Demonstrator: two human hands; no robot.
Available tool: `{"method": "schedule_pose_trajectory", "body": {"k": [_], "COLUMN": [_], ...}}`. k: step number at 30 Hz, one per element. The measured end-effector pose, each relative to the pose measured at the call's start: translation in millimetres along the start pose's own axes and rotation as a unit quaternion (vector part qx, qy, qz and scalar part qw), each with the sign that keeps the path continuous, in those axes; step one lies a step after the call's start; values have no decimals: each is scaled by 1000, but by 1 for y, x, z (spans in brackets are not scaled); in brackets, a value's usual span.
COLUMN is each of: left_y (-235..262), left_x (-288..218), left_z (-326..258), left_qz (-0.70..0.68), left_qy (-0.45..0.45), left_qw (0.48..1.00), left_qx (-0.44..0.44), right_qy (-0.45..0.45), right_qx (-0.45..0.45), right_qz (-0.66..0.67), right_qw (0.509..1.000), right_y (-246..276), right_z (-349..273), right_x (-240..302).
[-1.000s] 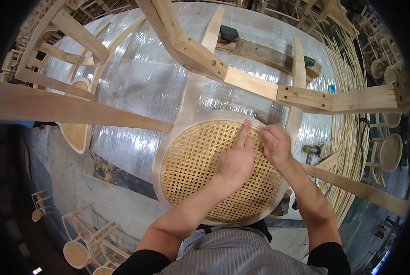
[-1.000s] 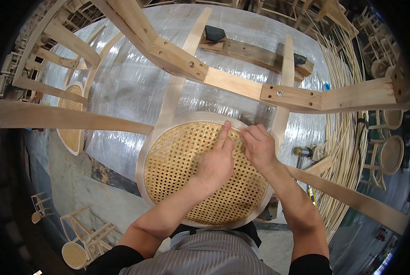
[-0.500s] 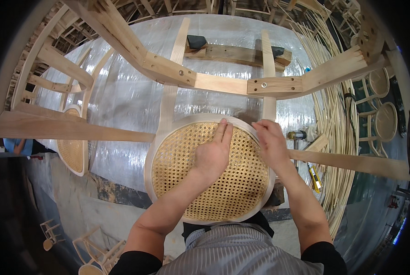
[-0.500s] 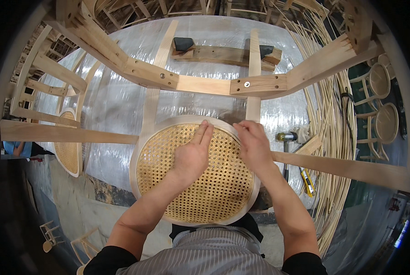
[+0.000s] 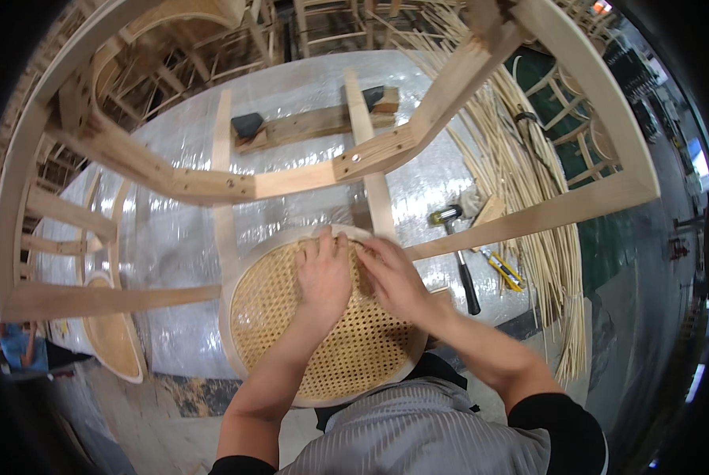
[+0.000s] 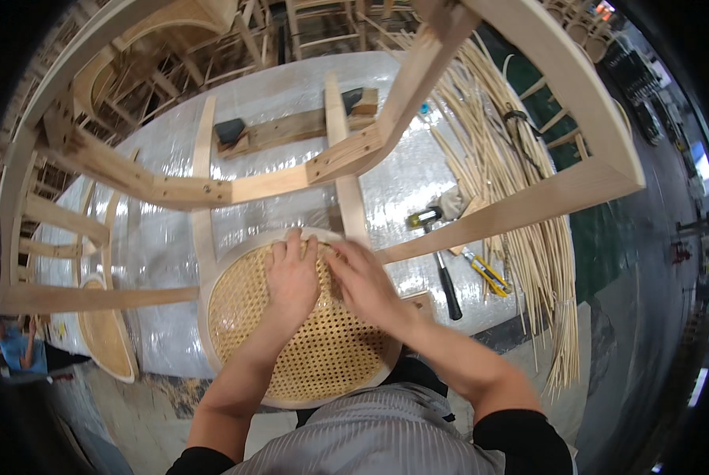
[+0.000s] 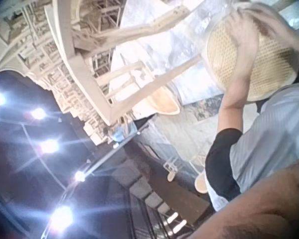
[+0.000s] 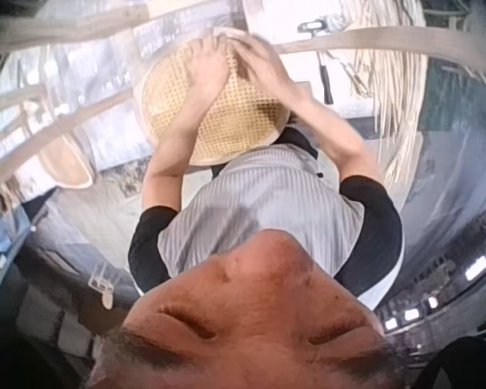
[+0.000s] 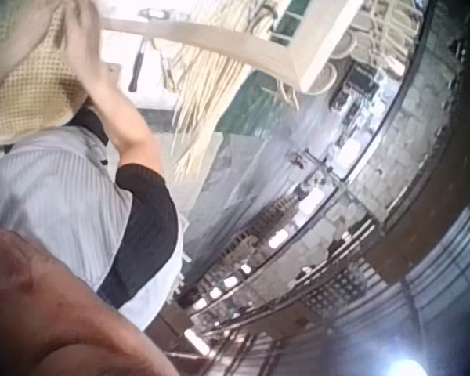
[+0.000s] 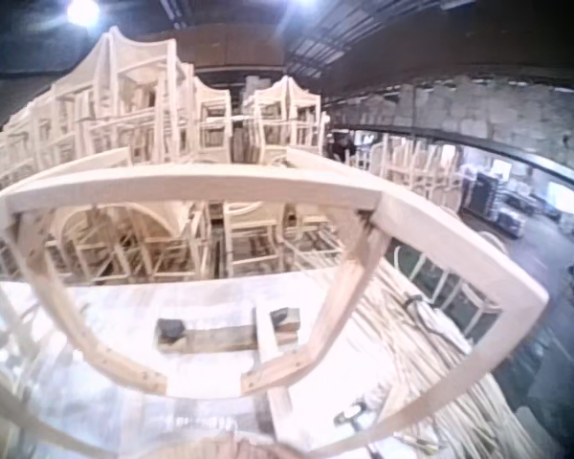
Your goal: The person secures a woven cane seat into a wooden chair frame using a hammer and a small metal block. They repeatedly tap the seat's edge to seat it firmly, then lift and reposition the chair before continuing to hammer the perimeter.
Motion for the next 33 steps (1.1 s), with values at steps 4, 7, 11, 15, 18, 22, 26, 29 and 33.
{"method": "schedule_pose_trajectory", "body": {"k": [4,7,11,15,18,22,26,29,33], "left_y": [-5,-16,-25,-38,-34,-17,27,34,28], "left_x": [-11,-29,-27,-37,-37,-2,73,116,136], "left_z": [-17,-17,-15,-19,-25,-45,-36,-22,-22], "left_qz": [-15,-32,-33,-44,-101,-155,-41,-73,-160], "left_qy": [-62,-101,-87,-98,-99,-42,75,41,1], "left_qw": [998,994,996,994,990,985,984,986,978], "left_qx": [-6,-21,-14,4,-15,-64,-158,-144,-135], "right_qy": [-214,-371,-377,-380,-434,-393,-330,-281,-261], "right_qx": [-41,3,43,1,-25,48,151,165,171], "right_qz": [8,-162,-216,-146,-116,-55,68,125,106], "right_qw": [976,915,900,914,893,916,929,937,944], "right_y": [68,84,62,79,116,148,96,32,-2], "right_z": [-132,-198,-193,-199,-255,-289,-203,-125,-71], "right_x": [-35,-101,-129,-137,-120,-47,-2,5,12]}}
Point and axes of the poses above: each hand's wrist, its own z-axis towards the middle knuckle, its own y-axis out of the back of the hand, x = y × z, the point moved 4 cm from there along z, towards the middle knuckle, and after that the axes turned 9 degrees about -z, right-handed, at the moved point
